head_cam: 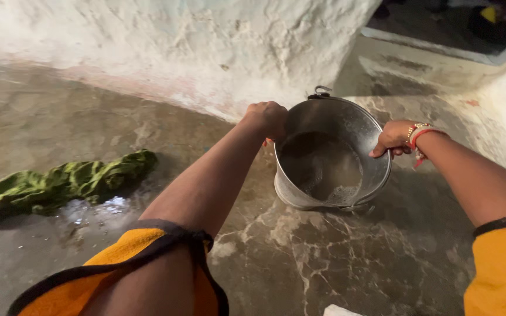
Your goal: The person wrings a cloth into a bucket of water and then uses it to wipe the floor by hand, covering different areas of the surface.
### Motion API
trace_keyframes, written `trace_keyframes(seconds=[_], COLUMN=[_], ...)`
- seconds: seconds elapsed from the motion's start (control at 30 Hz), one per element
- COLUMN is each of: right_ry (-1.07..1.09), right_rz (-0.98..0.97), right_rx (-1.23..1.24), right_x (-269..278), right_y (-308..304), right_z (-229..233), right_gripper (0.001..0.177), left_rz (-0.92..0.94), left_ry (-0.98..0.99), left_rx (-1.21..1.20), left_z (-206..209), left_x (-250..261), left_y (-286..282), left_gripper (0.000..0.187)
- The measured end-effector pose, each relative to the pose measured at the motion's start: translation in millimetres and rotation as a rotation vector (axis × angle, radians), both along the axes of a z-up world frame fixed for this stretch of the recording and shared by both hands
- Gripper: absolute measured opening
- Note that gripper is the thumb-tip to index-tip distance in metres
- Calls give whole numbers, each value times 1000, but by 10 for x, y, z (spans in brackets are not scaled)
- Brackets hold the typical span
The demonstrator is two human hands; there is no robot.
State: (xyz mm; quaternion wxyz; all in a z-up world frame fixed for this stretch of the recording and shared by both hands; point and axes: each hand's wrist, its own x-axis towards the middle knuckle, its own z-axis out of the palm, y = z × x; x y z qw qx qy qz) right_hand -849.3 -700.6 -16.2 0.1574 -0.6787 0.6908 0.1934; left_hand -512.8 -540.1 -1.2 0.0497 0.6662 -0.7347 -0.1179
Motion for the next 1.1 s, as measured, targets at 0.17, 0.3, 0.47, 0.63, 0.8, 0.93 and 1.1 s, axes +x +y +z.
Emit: trace_keyframes(seconds=[0.17, 0.3, 0.47, 0.63, 0.8, 0.93, 1.1], right_ry=[-9, 27, 127, 393, 178, 152, 139], right_rz=[-87, -104, -147, 192, 360, 498, 597], right_rx=[80, 58, 21, -487, -772, -864, -716], right_x=[-387, -411, -206, 410, 1274, 1974, 2735], right_y=[-149, -250, -548, -364, -222, -68, 303], right_z=[-85, -129, -237, 30, 225, 265, 402], right_gripper=[45, 46, 45, 32, 33, 21, 24], left_rz=[-39, -17, 48, -21, -34, 44, 180], left_ry=[59, 161, 283, 412, 448, 260, -66], left_rx=[55, 79, 80, 12, -75, -123, -37], left_z=[-64, -122, -277, -410, -447, -376, -245], left_x=[-323, -379, -272, -148, 178, 732, 1473], left_y=[-224, -322, -379, -405, -500, -252, 218], left_gripper=[13, 19, 28, 47, 51, 41, 35])
